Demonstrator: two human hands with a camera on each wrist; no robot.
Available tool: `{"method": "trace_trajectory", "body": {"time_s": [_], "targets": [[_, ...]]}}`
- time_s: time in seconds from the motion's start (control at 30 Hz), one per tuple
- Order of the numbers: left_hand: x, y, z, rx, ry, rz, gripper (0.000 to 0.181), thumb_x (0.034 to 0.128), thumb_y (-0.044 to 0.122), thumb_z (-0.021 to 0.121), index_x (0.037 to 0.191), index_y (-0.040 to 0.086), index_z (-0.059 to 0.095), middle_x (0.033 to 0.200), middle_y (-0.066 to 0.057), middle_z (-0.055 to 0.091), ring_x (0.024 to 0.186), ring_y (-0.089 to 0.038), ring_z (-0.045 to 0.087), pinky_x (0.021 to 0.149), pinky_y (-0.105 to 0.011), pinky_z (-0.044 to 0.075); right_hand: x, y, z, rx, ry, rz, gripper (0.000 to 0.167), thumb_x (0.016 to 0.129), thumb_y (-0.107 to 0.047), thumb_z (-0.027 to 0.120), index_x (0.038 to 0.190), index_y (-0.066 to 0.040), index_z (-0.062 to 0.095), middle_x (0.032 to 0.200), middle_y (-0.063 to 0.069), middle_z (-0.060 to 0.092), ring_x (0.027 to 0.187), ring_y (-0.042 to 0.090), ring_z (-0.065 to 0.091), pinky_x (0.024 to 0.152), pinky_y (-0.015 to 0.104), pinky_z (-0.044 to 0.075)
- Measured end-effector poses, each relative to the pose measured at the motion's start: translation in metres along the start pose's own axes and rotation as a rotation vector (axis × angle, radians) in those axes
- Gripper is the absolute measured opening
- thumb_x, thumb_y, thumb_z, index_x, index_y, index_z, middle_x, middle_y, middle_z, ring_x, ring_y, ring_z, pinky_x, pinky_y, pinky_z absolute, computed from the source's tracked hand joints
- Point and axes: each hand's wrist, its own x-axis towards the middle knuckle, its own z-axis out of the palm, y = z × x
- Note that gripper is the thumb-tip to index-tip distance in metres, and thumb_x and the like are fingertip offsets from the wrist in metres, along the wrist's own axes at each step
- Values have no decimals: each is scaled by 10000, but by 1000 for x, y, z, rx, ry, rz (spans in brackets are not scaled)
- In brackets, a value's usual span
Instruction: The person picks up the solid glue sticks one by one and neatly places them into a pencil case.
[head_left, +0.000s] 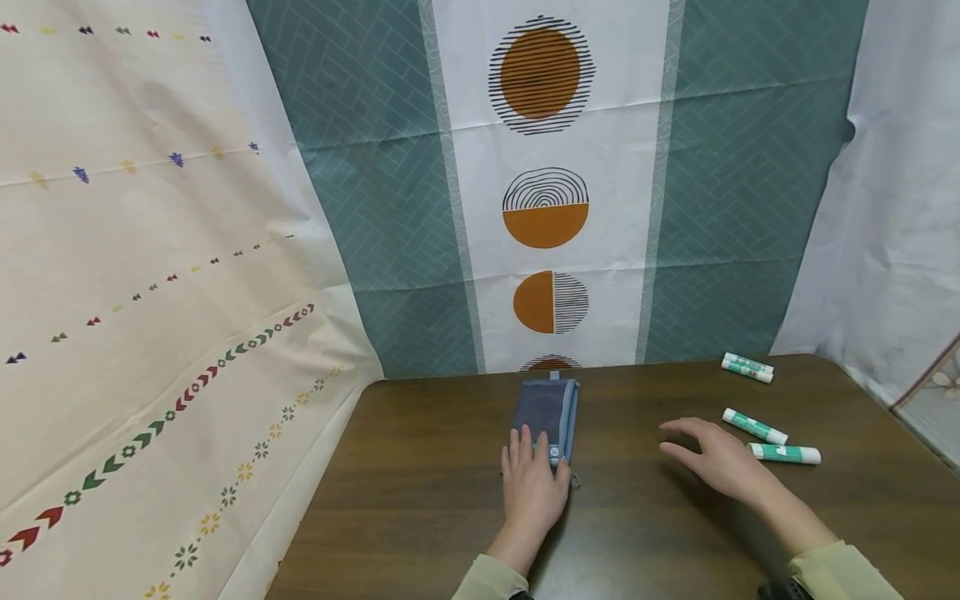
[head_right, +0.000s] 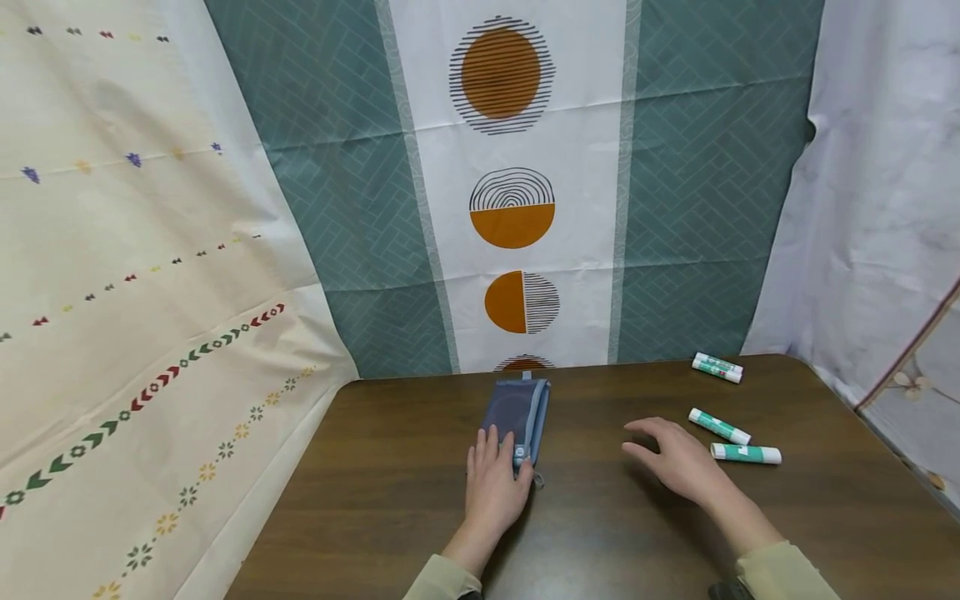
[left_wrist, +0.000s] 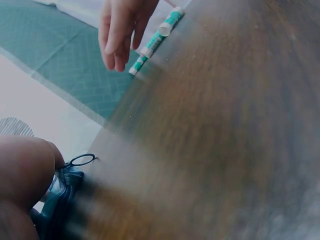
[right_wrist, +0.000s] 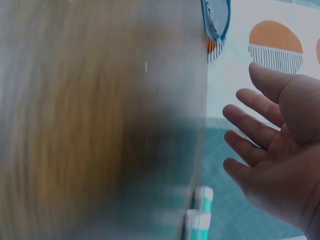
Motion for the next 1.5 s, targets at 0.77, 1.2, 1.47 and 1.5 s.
{"method": "trace_trajectory", "body": {"time_s": [0.77, 1.2, 1.47, 1.5], "targets": [[-4, -6, 11, 11, 71, 53, 531, 1031, 322, 737, 1443, -8, 688, 1614, -317, 513, 1557, -516, 403, 1224, -696, 326, -41, 57, -46, -47, 56, 87, 577, 1094, -390, 714, 1479, 32, 636, 1488, 394, 576, 1324, 638, 563, 934, 770, 480], [-1, -6, 11, 22, 36, 21, 548, 1045, 334, 724, 1474, -4, 675, 1654, -299, 476, 1593, -489, 359, 1247, -686, 308, -56, 91, -62, -56, 163, 77, 590, 1075, -312, 750, 1477, 81, 574, 1471, 417, 538, 1279, 666, 528, 899, 767, 433], [-1, -3, 5, 37, 8, 8, 547, 1052, 330, 719, 1483, -1, 668, 1657, -299, 472, 1594, -492, 357, 1244, -688, 310, -66, 118, -69, -47, 153, 103, 592, 1120, -265, 677, 1482, 168, 498, 1467, 529, 427, 1295, 761, 404, 978, 866, 330], [-1, -2, 3, 47, -4, 3, 545, 1054, 326, 719, 1488, 2, 666, 1660, -296, 469, 1597, -485, 354, 1251, -679, 308, -66, 121, -69, -52, 160, 99, 585, 1119, -249, 678, 1475, 178, 495, 1455, 531, 433, 1288, 757, 411, 983, 861, 331]]}}
